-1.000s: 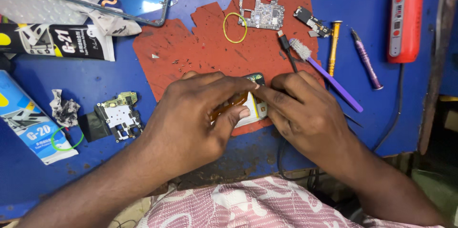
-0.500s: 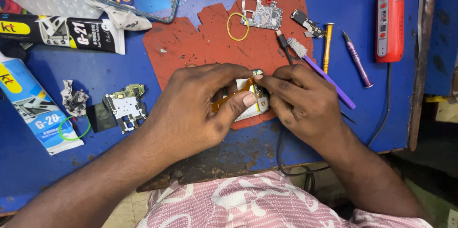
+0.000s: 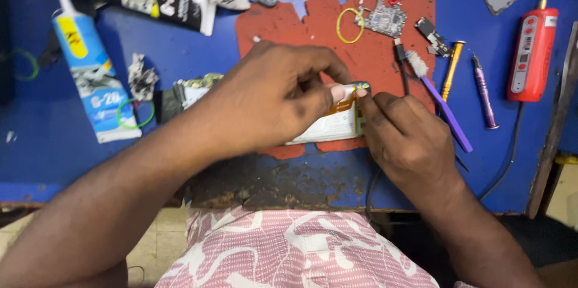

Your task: The person reassembles a smartphone by connecting the battery and placing the back cover. They then plug in a charging cable to test the device, which powers on and displays the lock screen. Finally, the person uses a small brush to clean the exposed motherboard components on the workbench.

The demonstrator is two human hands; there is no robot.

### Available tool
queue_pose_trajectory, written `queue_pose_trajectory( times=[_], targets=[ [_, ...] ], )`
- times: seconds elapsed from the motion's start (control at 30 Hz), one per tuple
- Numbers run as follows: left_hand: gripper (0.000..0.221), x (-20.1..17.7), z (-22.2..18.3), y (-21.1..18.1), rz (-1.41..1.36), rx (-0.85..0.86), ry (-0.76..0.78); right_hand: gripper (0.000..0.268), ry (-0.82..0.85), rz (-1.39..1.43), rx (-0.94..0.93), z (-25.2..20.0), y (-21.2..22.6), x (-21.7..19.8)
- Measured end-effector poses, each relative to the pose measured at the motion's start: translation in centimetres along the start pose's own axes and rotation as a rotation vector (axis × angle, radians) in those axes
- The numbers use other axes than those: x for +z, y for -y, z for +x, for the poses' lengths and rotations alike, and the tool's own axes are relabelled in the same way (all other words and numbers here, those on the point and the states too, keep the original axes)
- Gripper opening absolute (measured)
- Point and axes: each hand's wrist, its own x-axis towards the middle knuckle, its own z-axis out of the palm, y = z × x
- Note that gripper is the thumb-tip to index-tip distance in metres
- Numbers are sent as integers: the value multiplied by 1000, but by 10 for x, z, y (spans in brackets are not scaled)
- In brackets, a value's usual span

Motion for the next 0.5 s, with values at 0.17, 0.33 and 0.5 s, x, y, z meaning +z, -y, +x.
queue_pose_trajectory(
  times=[0.17,0.33,0.5],
  targets=[
    [23,-3,-3,9,-16,102,-74,31,-98,57,118,1,-1,0],
    [25,-6,-25,12,-96,122,-131,30,-112,255,-91,35,11,-20],
    [25,-1,-65,15,7,185,-412,26,59,380,-101,56,14,-11]
  ],
)
